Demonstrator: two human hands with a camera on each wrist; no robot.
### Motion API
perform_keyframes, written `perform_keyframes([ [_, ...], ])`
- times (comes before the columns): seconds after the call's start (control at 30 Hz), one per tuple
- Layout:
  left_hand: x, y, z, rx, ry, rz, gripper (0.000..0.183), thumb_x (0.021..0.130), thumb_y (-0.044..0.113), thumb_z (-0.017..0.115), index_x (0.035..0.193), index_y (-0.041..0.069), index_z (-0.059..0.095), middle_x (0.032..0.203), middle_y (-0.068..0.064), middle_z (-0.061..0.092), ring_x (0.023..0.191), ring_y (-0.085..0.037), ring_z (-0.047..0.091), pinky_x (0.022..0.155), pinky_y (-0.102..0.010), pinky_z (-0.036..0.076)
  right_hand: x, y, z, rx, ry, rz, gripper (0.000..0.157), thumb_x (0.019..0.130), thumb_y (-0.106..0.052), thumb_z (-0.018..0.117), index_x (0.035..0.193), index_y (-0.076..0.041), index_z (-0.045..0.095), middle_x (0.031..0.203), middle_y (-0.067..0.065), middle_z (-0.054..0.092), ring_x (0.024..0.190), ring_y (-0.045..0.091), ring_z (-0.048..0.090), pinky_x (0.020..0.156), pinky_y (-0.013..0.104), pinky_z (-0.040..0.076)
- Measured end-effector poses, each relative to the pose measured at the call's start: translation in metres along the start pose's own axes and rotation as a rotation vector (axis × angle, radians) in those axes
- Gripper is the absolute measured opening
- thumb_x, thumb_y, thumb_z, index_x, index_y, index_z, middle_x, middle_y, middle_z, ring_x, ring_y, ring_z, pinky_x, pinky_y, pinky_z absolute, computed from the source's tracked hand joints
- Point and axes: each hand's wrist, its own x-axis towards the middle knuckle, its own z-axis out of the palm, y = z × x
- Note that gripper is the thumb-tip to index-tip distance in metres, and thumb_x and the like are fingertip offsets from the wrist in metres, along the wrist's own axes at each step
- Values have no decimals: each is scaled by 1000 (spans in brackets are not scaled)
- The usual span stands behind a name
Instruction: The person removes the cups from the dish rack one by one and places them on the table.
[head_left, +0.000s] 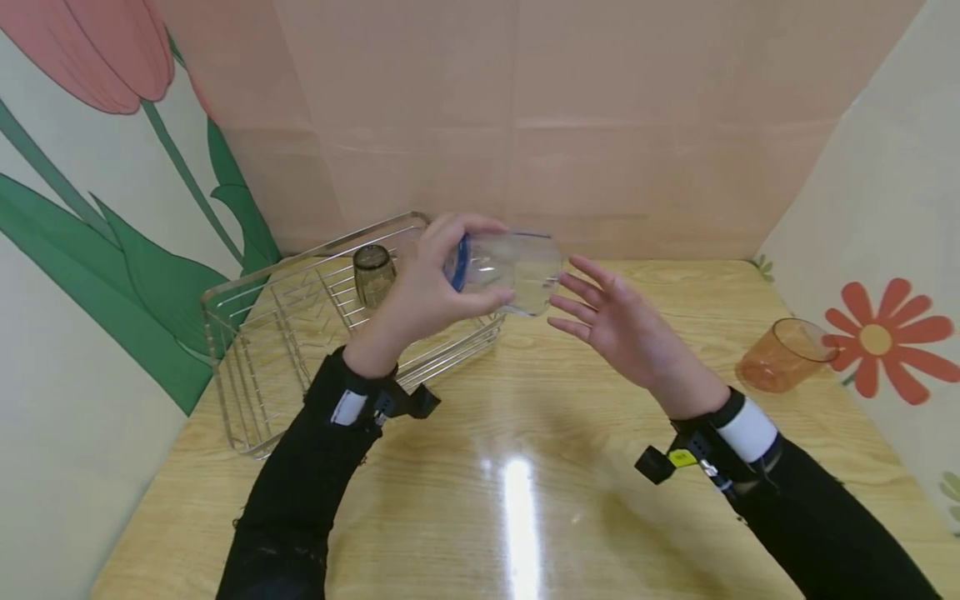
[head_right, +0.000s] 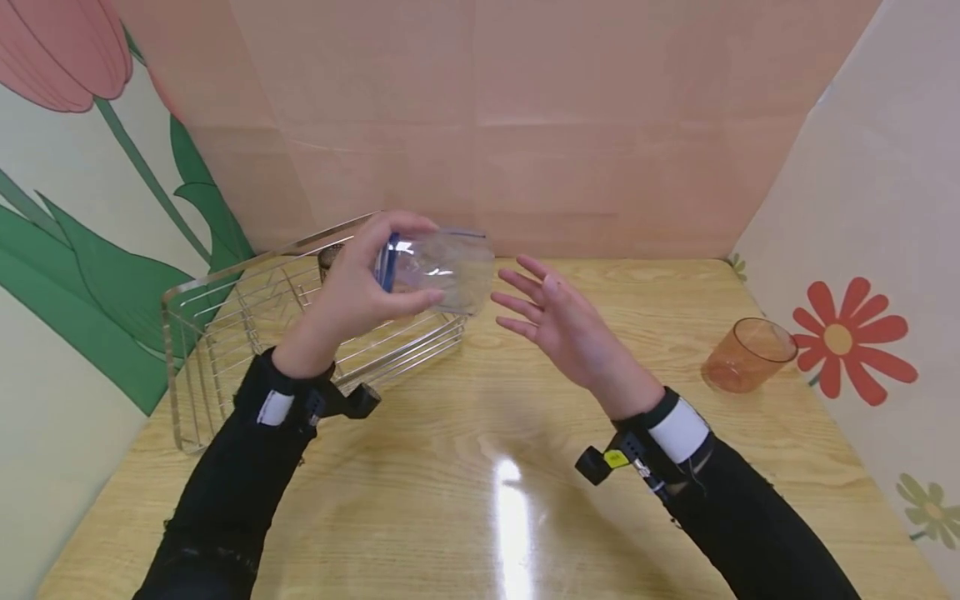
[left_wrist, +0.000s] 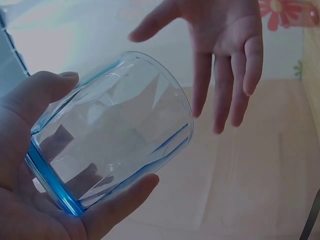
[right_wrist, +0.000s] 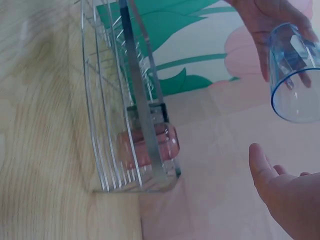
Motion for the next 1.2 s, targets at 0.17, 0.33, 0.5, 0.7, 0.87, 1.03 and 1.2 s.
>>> perform_keyframes([
  [0.17,-2,10,5,-9,-16,-14,60,70,18,88,123,11,62,126,-2,57,115,-16,48,95,-36,41,7,-3,14,51,-65,-17,65,94,-43,61,147,-16,35,143,7,46,126,26,50,102,36,45],
  [0.33,-3,11,8,-13,-22,-21,60,69,17,89,123,12,62,126,-1,57,116,-13,49,95,-34,43,12,-5,26,42,-94,-18,51,94,-43,61,139,-23,48,138,2,50,120,23,54,98,35,47],
  [0.5,-2,14,11,-29,-43,1,59,69,17,88,122,10,62,126,-3,57,120,-13,47,101,-32,40,16,-4,35,25,-141,-53,49,93,-44,63,135,-20,52,131,1,58,114,22,59,98,36,48],
  [0.7,-2,18,15,-23,-64,23,59,69,18,88,122,11,62,127,-3,56,122,-12,46,105,-32,36,16,-1,37,-11,-132,-65,57,91,-47,65,139,-22,47,131,2,56,111,20,58,95,34,49],
  [0.87,-2,21,17,-9,-68,64,60,69,17,89,122,9,62,127,-5,56,122,-14,46,103,-32,39,12,-1,40,-14,-54,-30,78,84,-50,71,147,-25,33,131,1,53,111,18,57,94,31,49],
  [1.03,-3,25,19,13,-81,76,60,70,19,88,123,9,61,128,-6,54,122,-15,46,102,-31,40,12,-1,44,-13,-1,7,102,77,-54,76,153,-21,16,130,1,52,108,17,59,89,27,50],
  [1.2,-2,27,21,16,-82,90,60,70,19,88,123,9,61,128,-7,53,119,-15,47,98,-30,42,14,-1,47,-16,-8,-7,94,75,-57,76,149,-23,28,131,4,49,113,20,56,87,27,52],
])
